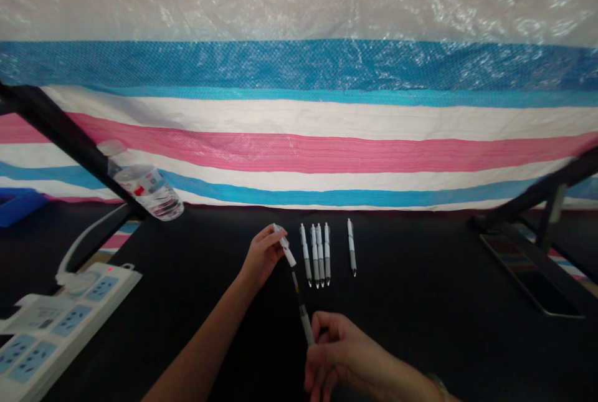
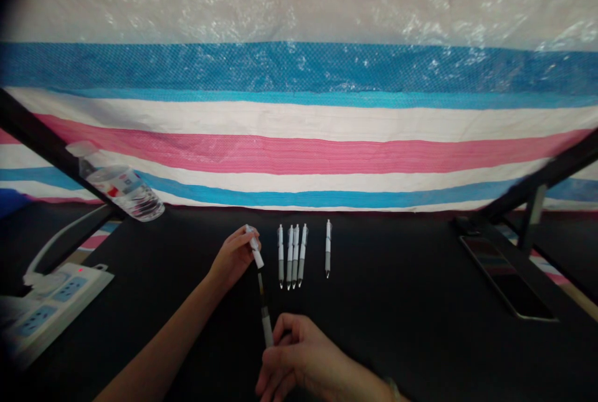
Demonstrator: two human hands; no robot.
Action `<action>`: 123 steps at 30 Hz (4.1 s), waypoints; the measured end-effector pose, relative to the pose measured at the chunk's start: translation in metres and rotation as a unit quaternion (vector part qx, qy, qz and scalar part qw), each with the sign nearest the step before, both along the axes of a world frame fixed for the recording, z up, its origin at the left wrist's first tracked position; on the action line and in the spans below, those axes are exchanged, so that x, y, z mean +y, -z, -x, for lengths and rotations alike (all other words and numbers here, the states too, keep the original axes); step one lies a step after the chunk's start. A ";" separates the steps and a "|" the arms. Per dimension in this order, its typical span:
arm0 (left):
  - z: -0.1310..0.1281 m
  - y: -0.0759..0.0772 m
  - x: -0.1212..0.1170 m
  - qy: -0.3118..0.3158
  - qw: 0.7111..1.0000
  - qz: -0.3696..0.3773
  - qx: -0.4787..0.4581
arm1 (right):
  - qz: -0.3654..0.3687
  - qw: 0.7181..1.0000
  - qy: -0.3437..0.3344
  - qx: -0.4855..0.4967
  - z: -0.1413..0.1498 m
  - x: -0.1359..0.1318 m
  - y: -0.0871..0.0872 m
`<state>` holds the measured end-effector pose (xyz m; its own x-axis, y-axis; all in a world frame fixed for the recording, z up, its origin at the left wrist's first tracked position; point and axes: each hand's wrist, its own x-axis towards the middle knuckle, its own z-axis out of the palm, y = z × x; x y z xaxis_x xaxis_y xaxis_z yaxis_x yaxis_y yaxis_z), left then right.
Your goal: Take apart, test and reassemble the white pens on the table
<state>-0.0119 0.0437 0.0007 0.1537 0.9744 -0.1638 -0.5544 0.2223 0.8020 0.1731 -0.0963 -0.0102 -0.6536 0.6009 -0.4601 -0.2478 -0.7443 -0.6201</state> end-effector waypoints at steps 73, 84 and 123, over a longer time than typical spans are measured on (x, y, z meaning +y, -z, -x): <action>-0.003 -0.003 -0.010 0.171 0.984 -0.046 0.027 | 0.004 0.995 0.097 0.030 -0.003 0.006 0.008; -0.005 -0.004 -0.010 0.164 0.985 -0.038 0.026 | 0.017 0.994 0.107 0.029 0.000 0.007 0.007; -0.018 0.001 -0.021 0.155 0.984 -0.075 0.051 | 0.075 0.985 0.141 0.062 -0.002 0.013 -0.003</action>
<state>0.0065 0.0232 -0.0007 0.4380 0.8975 -0.0525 -0.3933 0.2438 0.8865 0.1753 -0.0829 -0.0075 -0.5265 0.6987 -0.4843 -0.5252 -0.7153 -0.4610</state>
